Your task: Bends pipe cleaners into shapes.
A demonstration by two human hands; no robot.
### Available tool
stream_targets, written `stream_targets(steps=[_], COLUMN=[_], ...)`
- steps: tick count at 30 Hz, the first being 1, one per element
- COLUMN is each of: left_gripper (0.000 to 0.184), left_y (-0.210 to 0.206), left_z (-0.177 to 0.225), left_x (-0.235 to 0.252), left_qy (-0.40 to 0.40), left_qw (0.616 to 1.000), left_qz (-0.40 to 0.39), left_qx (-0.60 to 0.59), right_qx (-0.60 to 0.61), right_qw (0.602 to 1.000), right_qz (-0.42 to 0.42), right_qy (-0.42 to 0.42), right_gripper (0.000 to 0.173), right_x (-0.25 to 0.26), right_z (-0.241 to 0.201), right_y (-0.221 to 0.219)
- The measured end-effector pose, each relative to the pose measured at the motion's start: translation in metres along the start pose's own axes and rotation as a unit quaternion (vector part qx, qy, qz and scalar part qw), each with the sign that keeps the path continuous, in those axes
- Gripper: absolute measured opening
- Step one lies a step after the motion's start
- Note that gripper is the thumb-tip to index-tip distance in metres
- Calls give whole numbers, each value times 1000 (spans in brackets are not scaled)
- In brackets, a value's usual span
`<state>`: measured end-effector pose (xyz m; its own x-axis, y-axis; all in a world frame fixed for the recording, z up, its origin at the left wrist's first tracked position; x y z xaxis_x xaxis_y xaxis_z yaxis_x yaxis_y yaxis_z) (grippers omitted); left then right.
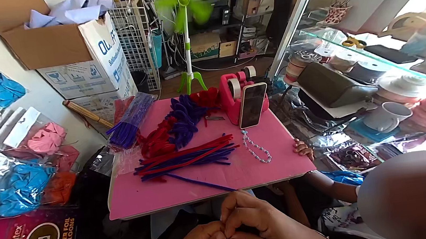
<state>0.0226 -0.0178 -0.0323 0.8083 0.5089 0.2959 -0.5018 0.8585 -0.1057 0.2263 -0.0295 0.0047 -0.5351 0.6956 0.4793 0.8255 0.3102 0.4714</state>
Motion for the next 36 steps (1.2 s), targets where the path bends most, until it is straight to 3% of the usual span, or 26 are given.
stream_targets(steps=[4,7,10,26,36], left_gripper=[41,41,37,35,21], left_y=[2,7,14,22,24], left_z=[3,3,3,-7,-12], left_x=[2,1,-4,-9,-12], left_qy=[3,34,60,47,92], left_qw=[996,983,978,995,983], left_qz=[13,55,82,75,139], left_qx=[86,171,182,50,-78], right_qx=[-29,-129,-154,-135,-126], right_qw=[1000,990,980,981,982], right_qz=[1,53,118,124,107], right_qy=[13,34,46,67,87], right_gripper=[15,14,13,13,12], right_x=[-1,-4,-5,-16,-16], right_z=[-2,-1,-6,-20,-25], right_y=[0,-4,4,46,48])
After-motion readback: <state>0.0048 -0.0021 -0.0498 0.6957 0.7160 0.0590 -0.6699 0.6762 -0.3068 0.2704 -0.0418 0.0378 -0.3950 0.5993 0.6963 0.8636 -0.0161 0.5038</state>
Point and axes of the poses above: each hand's wrist, its own x-axis towards the middle knuckle, its own y-axis out of the back of the hand, z = x × y, the point moved 2 cm from there along x, towards the middle knuckle, and after that the axes turned 1 degree about -y, right-handed, at the moved point
